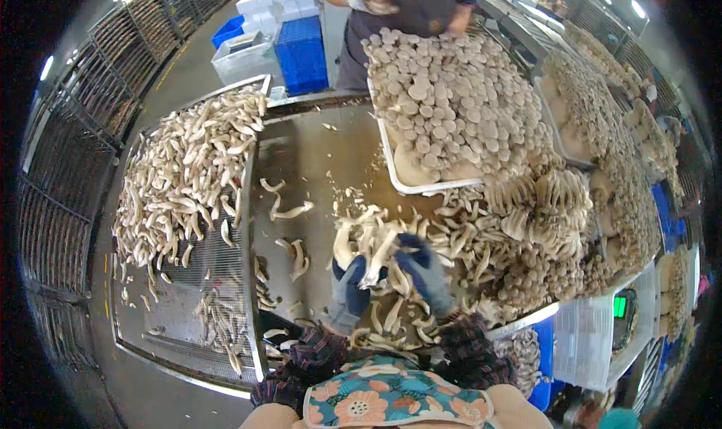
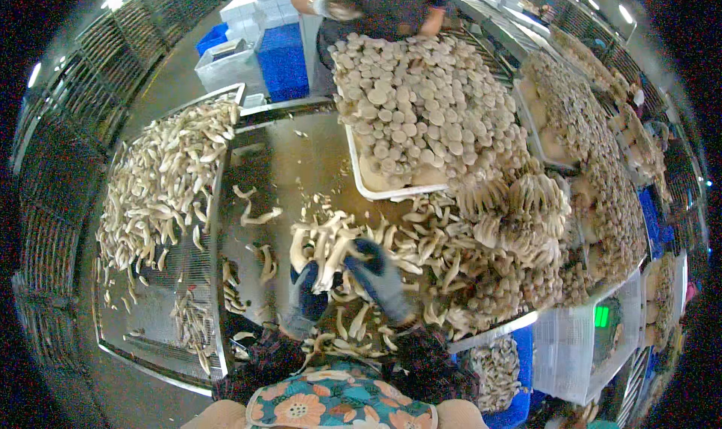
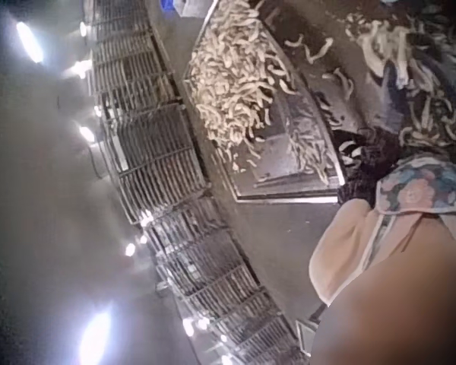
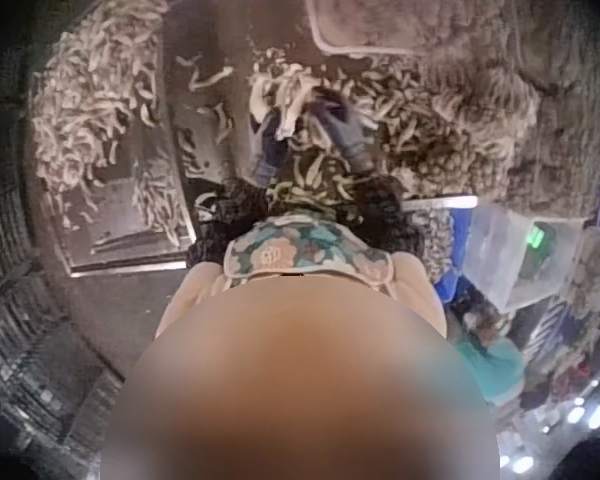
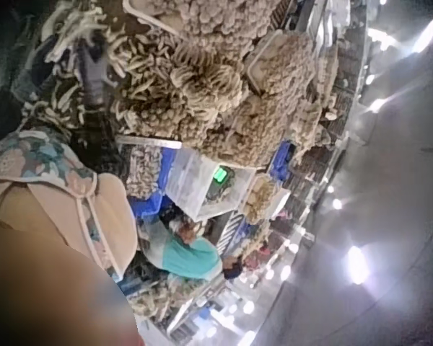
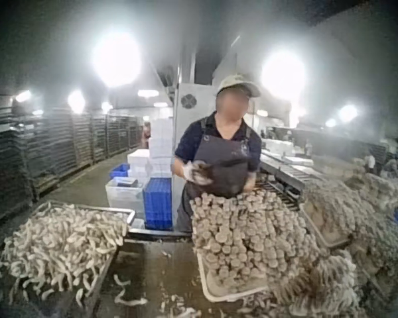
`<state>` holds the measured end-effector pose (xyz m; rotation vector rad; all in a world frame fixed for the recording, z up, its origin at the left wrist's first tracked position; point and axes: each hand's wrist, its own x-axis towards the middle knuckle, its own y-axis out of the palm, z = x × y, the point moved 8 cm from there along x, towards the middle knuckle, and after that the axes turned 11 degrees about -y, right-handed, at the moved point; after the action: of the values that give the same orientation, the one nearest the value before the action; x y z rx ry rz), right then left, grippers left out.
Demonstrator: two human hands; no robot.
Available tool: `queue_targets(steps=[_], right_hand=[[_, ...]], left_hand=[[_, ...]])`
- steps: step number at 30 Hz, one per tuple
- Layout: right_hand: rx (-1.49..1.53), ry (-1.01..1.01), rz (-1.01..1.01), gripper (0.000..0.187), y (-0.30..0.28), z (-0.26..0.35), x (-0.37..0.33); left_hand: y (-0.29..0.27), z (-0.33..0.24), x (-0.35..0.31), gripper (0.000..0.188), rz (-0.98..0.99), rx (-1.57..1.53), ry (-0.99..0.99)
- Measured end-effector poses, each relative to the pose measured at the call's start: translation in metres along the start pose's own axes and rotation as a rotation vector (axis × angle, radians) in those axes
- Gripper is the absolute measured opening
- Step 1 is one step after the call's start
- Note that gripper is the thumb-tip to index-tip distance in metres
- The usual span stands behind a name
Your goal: The person separates oyster mushrooms from large clusters into individual pieces by hand and places them onto a metal mesh conveyor. A coworker across the table also handles mushroom clusters and adds them to the conveyor. The person continues this separation throughout the clip.
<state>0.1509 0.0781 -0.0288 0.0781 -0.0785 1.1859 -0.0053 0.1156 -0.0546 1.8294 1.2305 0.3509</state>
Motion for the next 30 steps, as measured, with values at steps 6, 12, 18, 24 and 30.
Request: queue_targets(steps=[6,12,18,24,30], right_hand=[[-0.157,-0.517,-0.17,0.006,0.009,0.041,-0.049],[0.031,-0.123,-0.072,0.014,0.02,0.016,-0.038],[0.045,0.018,-0.058,0.013,0.024,-0.003,-0.026],[-0.009,-0.354,0.11,0.018,0.027,0.016,-0.028],[0.386,0.142,-0.125,0.024,0.027,0.004,-0.032]], left_hand=[[-0.026,0.014,0.008,0.03,-0.131,-0.119,-0.077],[-0.016,0.017,-0.008,0.03,-0.236,-0.029,-0.103],[0.018,-0.01,-0.017,0.053,-0.062,0.623,0.039],[-0.01,-0.025,-0.012,0.048,-0.224,1.043,0.215],[-0.053,-0.017,-0.006,0.038,-0.338,0.506,-0.129]])
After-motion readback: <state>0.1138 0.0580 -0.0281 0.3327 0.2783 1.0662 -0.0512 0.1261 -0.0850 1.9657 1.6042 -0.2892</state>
